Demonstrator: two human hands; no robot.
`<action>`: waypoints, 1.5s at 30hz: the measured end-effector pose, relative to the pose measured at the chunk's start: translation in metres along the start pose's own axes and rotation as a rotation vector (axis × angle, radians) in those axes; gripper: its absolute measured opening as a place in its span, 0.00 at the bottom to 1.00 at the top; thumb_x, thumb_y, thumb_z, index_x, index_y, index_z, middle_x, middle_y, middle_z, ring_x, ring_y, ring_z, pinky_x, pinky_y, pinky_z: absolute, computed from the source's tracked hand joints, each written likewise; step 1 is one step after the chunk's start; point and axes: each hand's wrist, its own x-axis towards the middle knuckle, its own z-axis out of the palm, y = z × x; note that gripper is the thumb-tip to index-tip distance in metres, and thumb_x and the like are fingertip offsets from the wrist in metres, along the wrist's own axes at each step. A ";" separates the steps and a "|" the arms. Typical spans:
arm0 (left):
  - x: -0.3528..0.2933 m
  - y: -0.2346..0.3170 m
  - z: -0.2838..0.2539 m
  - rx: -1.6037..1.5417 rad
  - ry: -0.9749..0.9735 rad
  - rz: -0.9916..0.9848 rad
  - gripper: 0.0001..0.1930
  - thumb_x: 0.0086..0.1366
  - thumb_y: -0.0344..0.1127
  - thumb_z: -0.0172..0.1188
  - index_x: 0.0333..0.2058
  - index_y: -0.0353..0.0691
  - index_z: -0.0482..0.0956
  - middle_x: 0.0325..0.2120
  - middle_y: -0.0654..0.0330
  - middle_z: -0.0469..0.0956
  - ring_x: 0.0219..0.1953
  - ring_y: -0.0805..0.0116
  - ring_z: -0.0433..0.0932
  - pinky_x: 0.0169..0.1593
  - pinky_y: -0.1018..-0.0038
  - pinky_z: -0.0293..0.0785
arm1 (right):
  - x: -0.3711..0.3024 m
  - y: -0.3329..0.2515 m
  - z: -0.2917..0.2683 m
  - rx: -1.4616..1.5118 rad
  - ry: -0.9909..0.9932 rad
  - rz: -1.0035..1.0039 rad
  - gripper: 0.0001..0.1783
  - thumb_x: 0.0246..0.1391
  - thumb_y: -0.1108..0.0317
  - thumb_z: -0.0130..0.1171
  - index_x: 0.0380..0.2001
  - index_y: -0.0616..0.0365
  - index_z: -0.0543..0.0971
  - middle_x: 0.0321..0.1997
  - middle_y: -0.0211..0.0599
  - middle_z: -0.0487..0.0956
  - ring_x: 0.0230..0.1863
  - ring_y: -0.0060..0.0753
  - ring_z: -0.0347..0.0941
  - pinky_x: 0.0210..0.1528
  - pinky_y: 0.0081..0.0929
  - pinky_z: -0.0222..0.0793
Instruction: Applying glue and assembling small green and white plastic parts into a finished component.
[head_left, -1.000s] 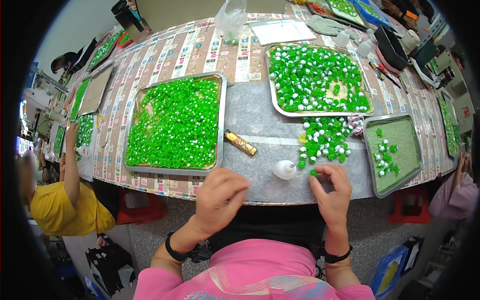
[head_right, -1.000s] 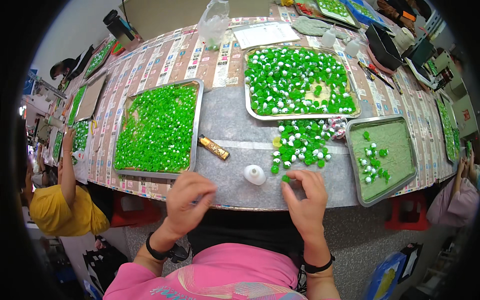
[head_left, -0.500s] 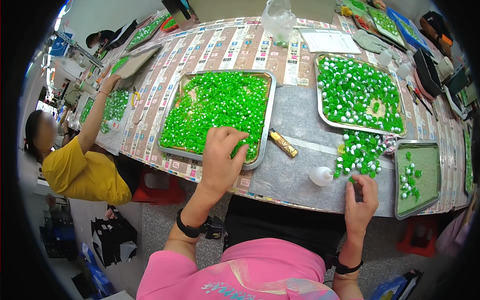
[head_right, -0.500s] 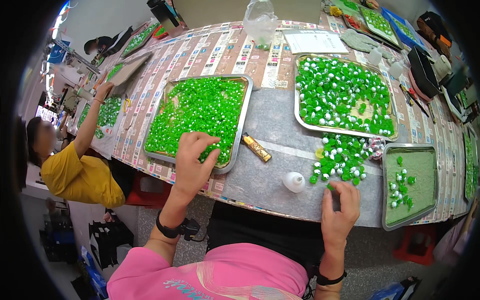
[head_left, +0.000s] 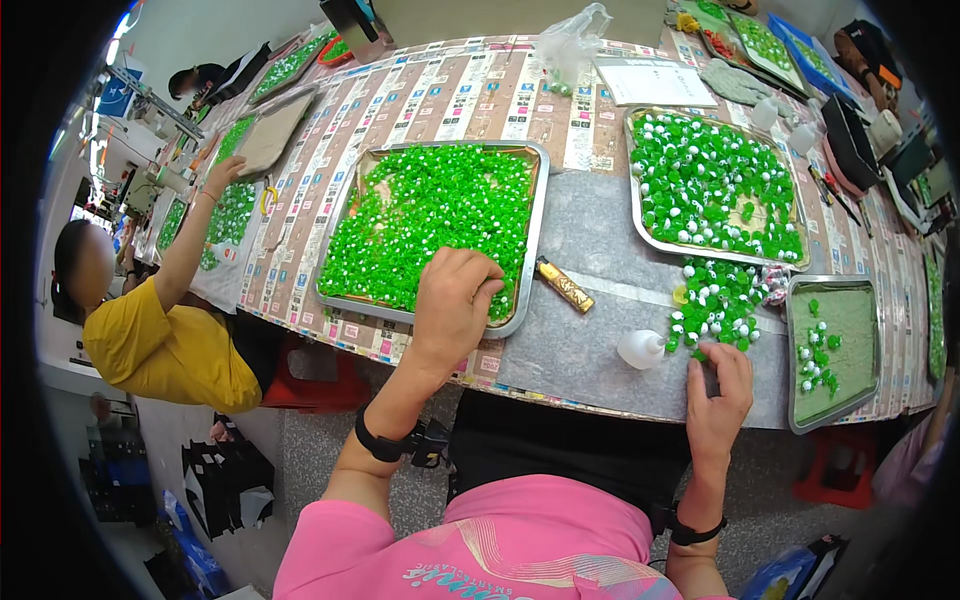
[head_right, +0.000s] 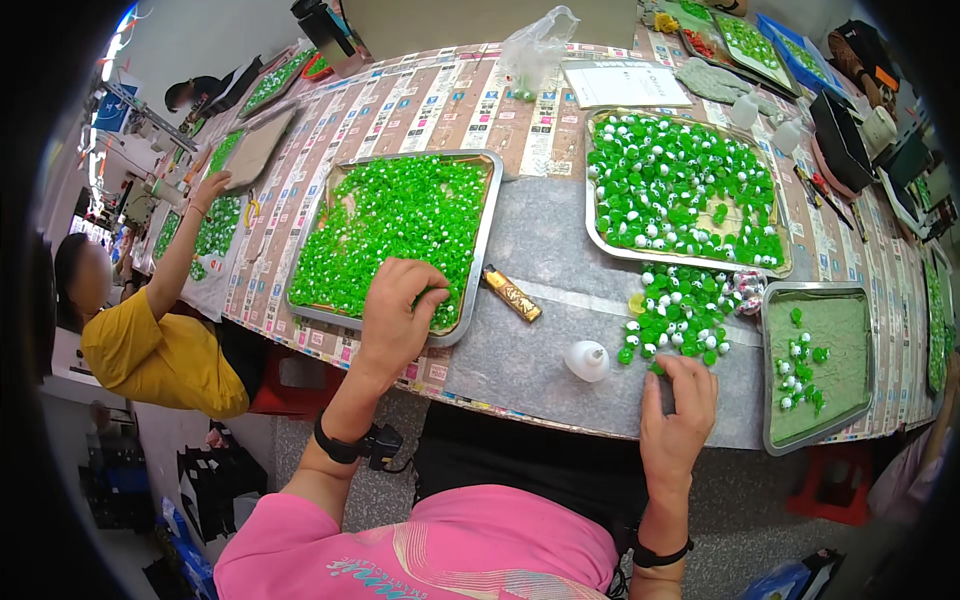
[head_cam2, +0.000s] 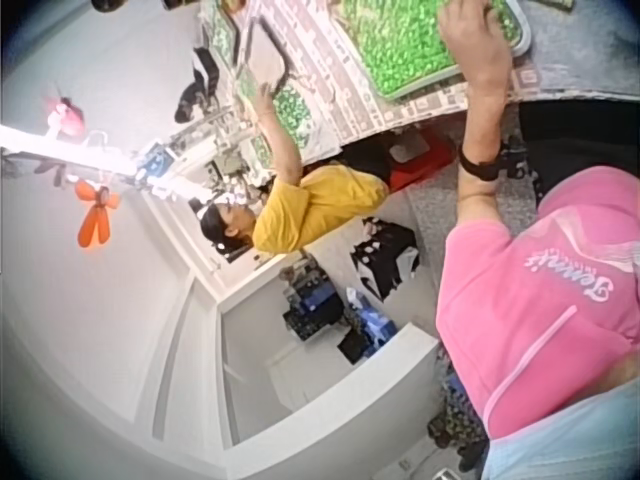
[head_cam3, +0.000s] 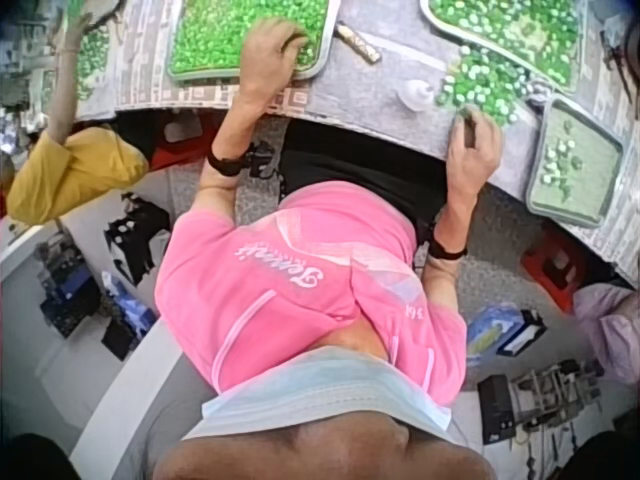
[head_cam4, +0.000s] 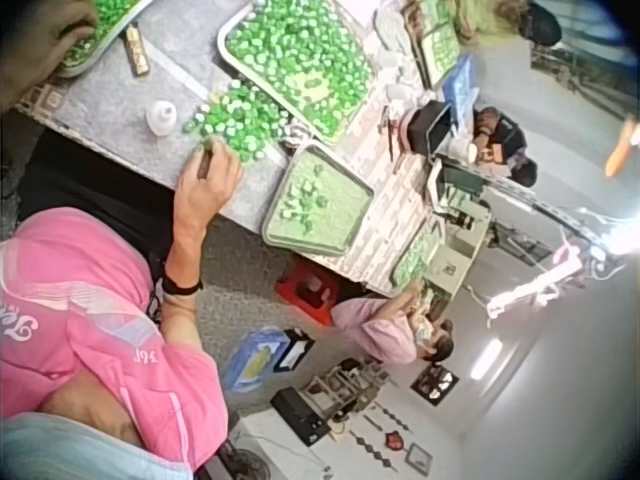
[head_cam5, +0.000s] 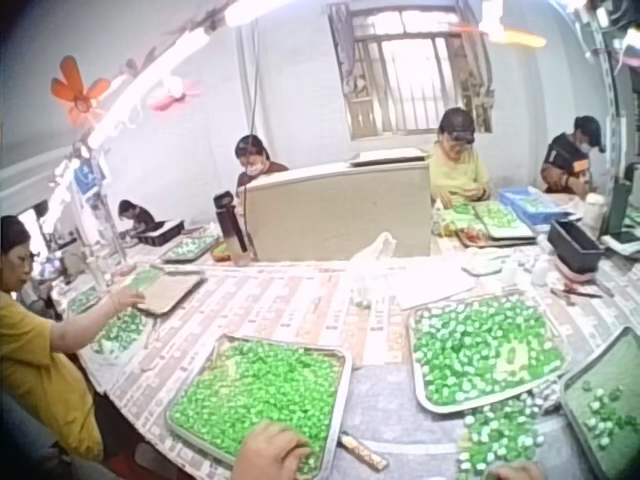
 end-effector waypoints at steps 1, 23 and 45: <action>-0.001 0.000 0.000 0.002 0.008 0.012 0.06 0.48 0.26 0.63 0.26 0.39 0.75 0.26 0.59 0.75 0.32 0.57 0.71 0.38 0.64 0.66 | 0.000 -0.003 0.000 -0.007 0.012 -0.012 0.13 0.42 0.79 0.60 0.35 0.61 0.77 0.38 0.41 0.74 0.42 0.43 0.68 0.45 0.34 0.64; -0.004 0.030 -0.014 -0.285 0.014 -0.111 0.11 0.48 0.20 0.57 0.32 0.36 0.80 0.25 0.60 0.76 0.30 0.69 0.73 0.35 0.75 0.68 | 0.002 -0.033 0.030 0.208 -0.067 -0.209 0.27 0.36 0.78 0.66 0.45 0.59 0.75 0.42 0.43 0.76 0.44 0.45 0.71 0.49 0.36 0.63; -0.035 0.106 0.027 -0.847 -0.359 -0.220 0.13 0.52 0.21 0.61 0.38 0.36 0.77 0.30 0.61 0.76 0.33 0.72 0.74 0.41 0.75 0.73 | -0.021 -0.041 0.019 0.653 -0.246 0.246 0.16 0.44 0.74 0.65 0.38 0.59 0.73 0.31 0.35 0.79 0.32 0.25 0.77 0.34 0.23 0.72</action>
